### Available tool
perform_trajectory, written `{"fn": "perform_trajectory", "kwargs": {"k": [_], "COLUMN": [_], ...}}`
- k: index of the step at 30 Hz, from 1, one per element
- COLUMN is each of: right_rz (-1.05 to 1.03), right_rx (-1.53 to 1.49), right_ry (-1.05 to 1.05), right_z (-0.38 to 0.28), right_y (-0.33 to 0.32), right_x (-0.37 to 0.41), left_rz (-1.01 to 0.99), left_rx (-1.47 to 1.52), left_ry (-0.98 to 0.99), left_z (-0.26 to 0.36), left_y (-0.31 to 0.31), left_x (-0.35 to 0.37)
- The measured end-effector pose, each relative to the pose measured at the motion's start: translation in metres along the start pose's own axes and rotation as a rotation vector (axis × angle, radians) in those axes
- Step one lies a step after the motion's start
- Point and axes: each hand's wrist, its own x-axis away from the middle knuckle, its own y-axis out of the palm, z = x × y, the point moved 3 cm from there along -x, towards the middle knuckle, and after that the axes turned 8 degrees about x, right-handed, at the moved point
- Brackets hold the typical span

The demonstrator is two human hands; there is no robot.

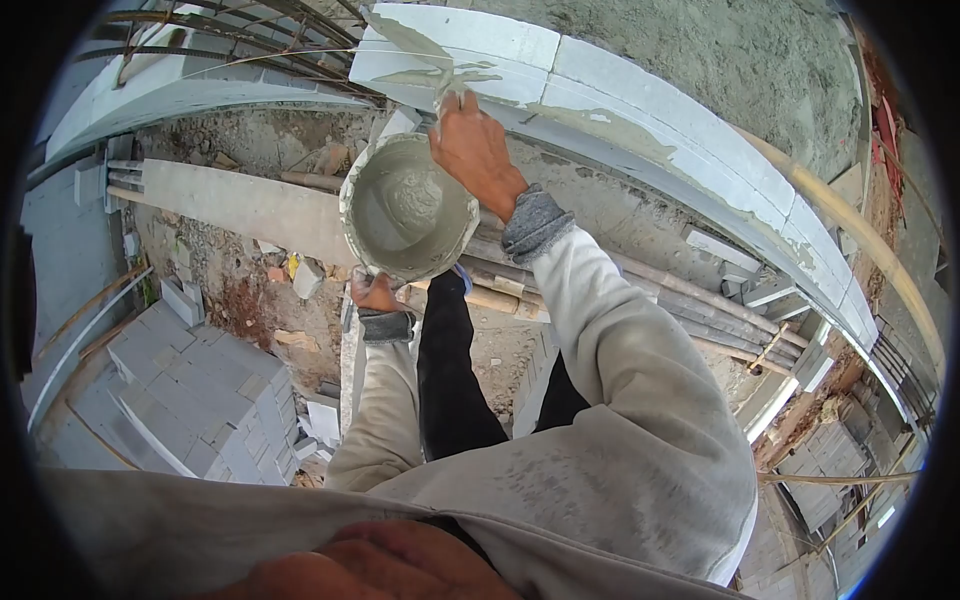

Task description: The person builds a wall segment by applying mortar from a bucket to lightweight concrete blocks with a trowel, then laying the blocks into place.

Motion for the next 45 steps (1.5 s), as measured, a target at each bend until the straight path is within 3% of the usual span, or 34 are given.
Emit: {"fn": "perform_trajectory", "kwargs": {"k": [5, 11, 16, 20, 23, 25, 27, 29, 31, 32, 34, 36, 38, 41, 42, 45], "right_rz": [0.012, 0.041, 0.062, 0.002, 0.028, -0.019, 0.012, 0.025, -0.224, -0.443, -0.532, -0.608, -0.585, -0.473, -0.581, -0.621], "right_rx": [0.232, 0.361, 0.489, 0.552, 0.642, 0.620, 0.490, 0.270, -0.021, -0.187, -0.265, -0.222, -0.313, -0.668, -0.657, -1.242], "right_ry": [0.010, 0.112, 0.214, 0.354, 0.467, 0.494, 0.453, 0.386, 0.323, 0.359, 0.282, 0.415, 0.394, 0.525, 0.557, 0.670], "right_z": [0.022, 0.095, 0.180, 0.264, 0.353, 0.397, 0.388, 0.354, 0.323, 0.302, 0.295, 0.283, 0.294, 0.331, 0.345, 0.366], "right_y": [0.002, -0.023, -0.060, -0.101, -0.133, -0.162, -0.188, -0.206, -0.197, -0.196, -0.144, -0.117, -0.090, -0.079, -0.094, -0.150], "right_x": [-0.028, 0.022, 0.074, 0.111, 0.146, 0.179, 0.217, 0.267, 0.310, 0.320, 0.342, 0.327, 0.313, 0.339, 0.353, 0.393], "left_rz": [-0.001, -0.036, -0.057, -0.097, -0.202, -0.275, -0.303, -0.374, -0.463, -0.445, -0.506, -0.588, -0.593, -0.530, -0.502, -0.520], "left_rx": [-0.047, -0.083, -0.098, -0.196, -0.301, -0.270, -0.164, -0.259, -0.510, -0.433, -0.422, -0.473, -0.531, -0.558, -0.545, -0.531], "left_ry": [-0.010, -0.023, -0.005, -0.098, -0.016, -0.061, -0.108, 0.020, 0.083, 0.061, 0.044, 0.122, 0.053, -0.059, -0.077, -0.095], "left_z": [0.022, 0.018, -0.002, -0.001, -0.008, -0.014, -0.021, -0.049, -0.064, -0.032, -0.058, -0.069, -0.059, -0.057, -0.042, -0.041], "left_y": [0.006, 0.011, 0.033, 0.070, 0.096, 0.113, 0.135, 0.142, 0.150, 0.185, 0.190, 0.201, 0.223, 0.238, 0.249, 0.249], "left_x": [0.011, 0.028, 0.054, 0.097, 0.125, 0.145, 0.171, 0.183, 0.195, 0.226, 0.235, 0.252, 0.273, 0.285, 0.293, 0.291]}}
